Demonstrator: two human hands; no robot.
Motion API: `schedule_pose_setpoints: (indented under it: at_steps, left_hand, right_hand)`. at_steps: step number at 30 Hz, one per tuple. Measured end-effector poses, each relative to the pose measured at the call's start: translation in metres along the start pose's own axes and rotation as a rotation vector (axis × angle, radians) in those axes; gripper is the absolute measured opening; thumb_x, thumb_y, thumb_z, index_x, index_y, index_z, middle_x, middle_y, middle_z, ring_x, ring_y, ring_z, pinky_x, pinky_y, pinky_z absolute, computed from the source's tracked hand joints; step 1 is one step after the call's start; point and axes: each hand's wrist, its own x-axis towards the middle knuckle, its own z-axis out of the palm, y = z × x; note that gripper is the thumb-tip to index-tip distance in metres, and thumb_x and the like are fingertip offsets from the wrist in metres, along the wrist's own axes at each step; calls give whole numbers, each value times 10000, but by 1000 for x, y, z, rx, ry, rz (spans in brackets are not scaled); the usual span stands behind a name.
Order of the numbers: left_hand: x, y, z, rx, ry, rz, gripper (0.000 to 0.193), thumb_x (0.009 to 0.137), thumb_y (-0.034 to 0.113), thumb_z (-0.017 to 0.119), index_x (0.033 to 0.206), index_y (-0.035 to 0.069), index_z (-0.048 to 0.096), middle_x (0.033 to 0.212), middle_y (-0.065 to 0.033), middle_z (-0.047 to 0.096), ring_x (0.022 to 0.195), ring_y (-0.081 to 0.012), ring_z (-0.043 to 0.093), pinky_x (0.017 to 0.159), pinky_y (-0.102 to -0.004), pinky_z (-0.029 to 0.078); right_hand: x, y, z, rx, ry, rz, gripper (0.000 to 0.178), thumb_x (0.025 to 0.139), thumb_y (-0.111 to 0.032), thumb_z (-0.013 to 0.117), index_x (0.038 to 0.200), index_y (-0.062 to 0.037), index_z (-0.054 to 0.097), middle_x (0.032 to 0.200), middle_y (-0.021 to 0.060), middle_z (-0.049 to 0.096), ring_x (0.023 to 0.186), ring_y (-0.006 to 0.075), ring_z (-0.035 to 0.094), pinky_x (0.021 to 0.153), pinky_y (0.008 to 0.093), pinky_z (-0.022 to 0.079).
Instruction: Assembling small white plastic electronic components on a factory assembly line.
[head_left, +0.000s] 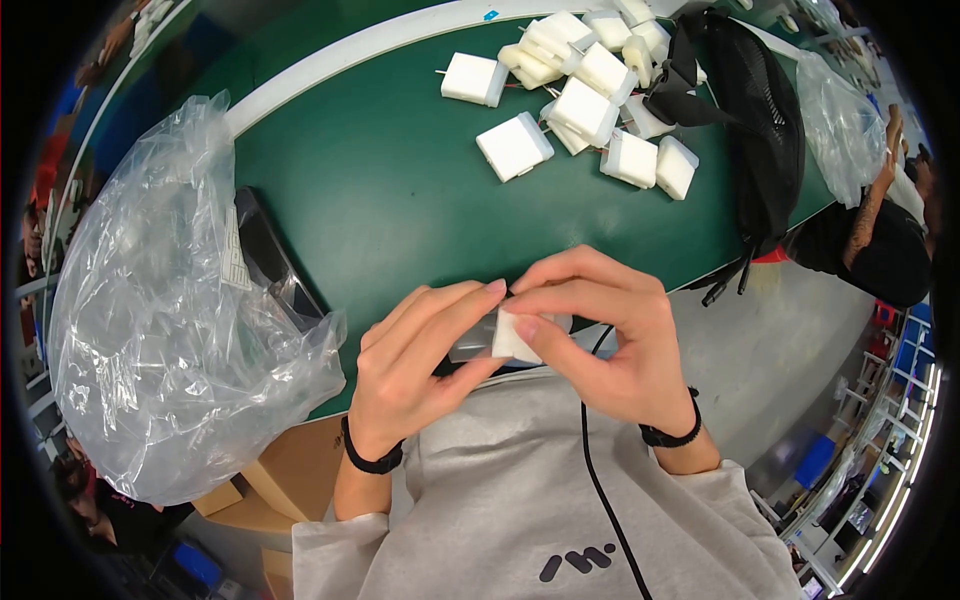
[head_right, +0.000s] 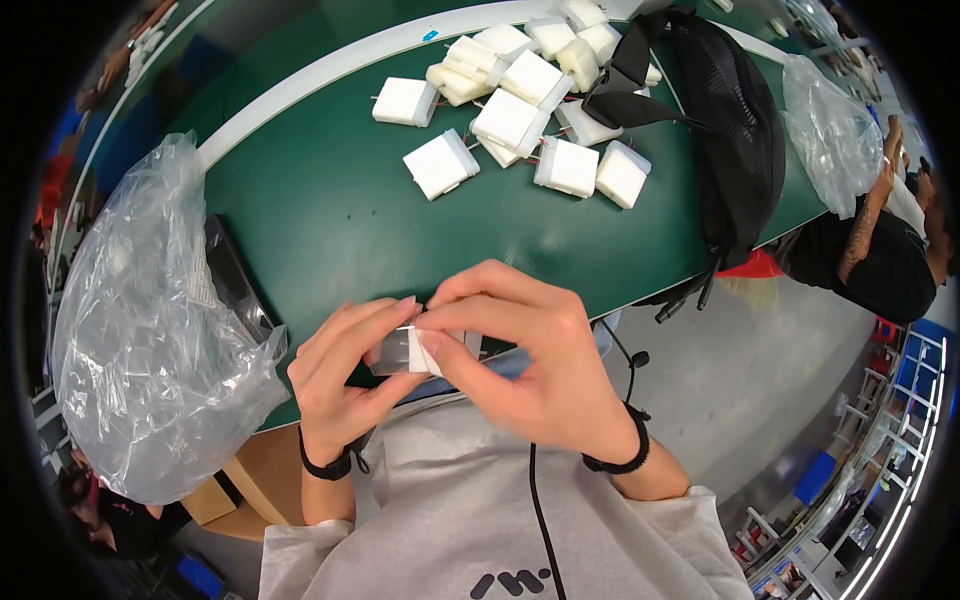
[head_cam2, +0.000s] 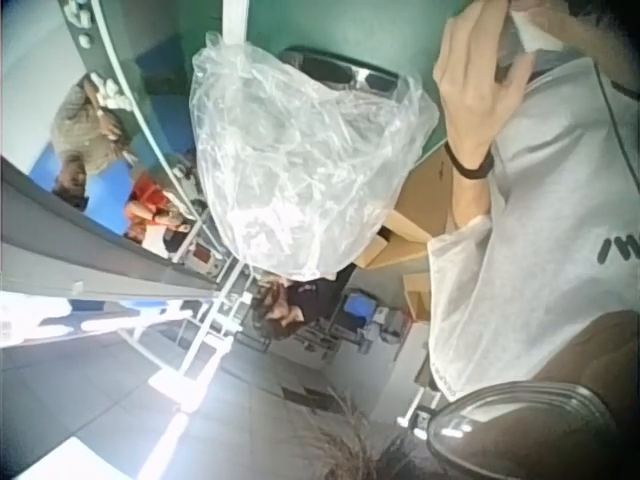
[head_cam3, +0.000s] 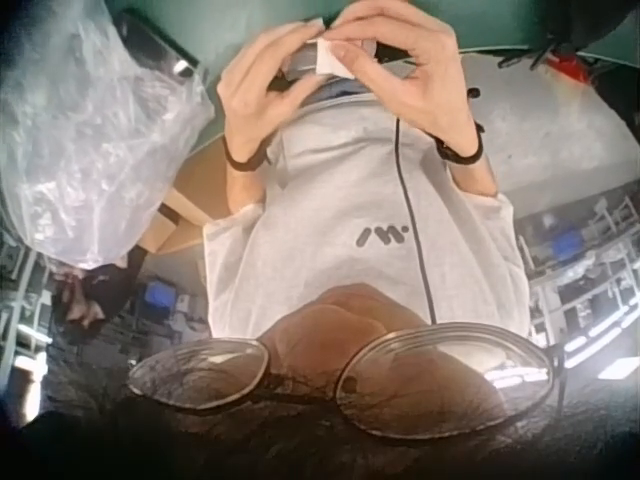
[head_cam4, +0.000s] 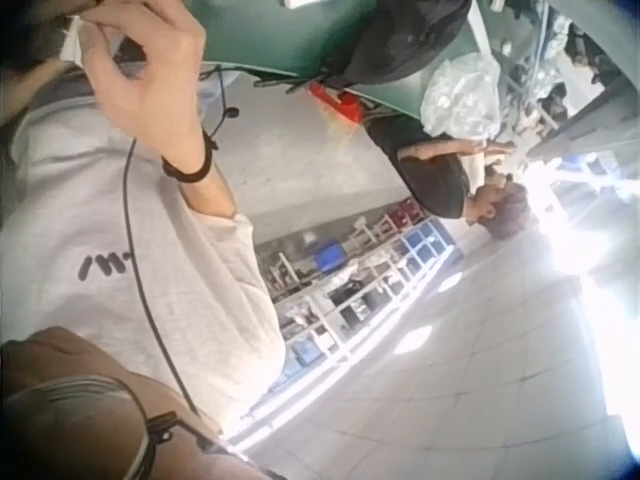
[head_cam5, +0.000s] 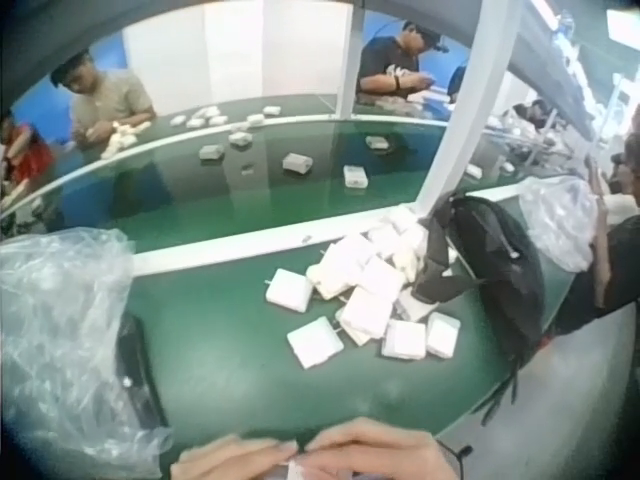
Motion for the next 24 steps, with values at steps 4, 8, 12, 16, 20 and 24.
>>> schedule_pose_setpoints:
  at_steps: [4,8,12,16,20,24]
  left_hand:
    - [0,6,-6,-52,-70,-65,552,675,70,937,1192,-8,759,1083,-133,763,738,-209,637,617,-302,510]
    - [2,10,-5,-62,-72,-104,556,689,47,929,1213,-5,752,1124,-144,755,804,-235,690,651,-315,556]
    - [0,10,-6,-25,-24,-153,572,692,50,935,1233,12,754,1132,-138,763,804,-190,685,610,-282,529]
    - [-2,9,-6,-5,-20,-154,572,697,49,938,1238,15,755,1109,-135,766,806,-173,688,594,-273,517]
    - [2,4,2,-8,-10,17,560,706,53,935,1230,-7,747,1101,-154,763,823,-233,710,655,-320,560]
    - [1,8,-1,-5,-30,7,556,717,43,929,1236,-19,739,1109,-171,757,856,-276,725,711,-355,588]
  right_hand:
    - [-3,-8,-3,233,-41,158,198,882,-24,792,1067,12,730,1033,93,731,905,164,723,789,307,592]
    - [-1,-14,2,376,79,343,291,910,-76,810,1153,9,675,1022,80,732,973,166,735,886,321,601]
    - [-7,1,-11,363,-6,336,253,925,-94,817,1113,16,689,1010,72,737,978,154,731,908,321,600]
    - [-12,6,-11,422,-35,351,182,939,-90,808,1038,31,715,975,72,730,942,140,720,892,315,604]
    - [-13,7,0,453,-63,332,152,952,-93,802,987,38,732,939,69,709,890,122,699,855,297,609]
    - [-14,11,1,461,-97,328,166,948,-83,805,1024,45,734,941,70,704,884,122,694,837,285,612]
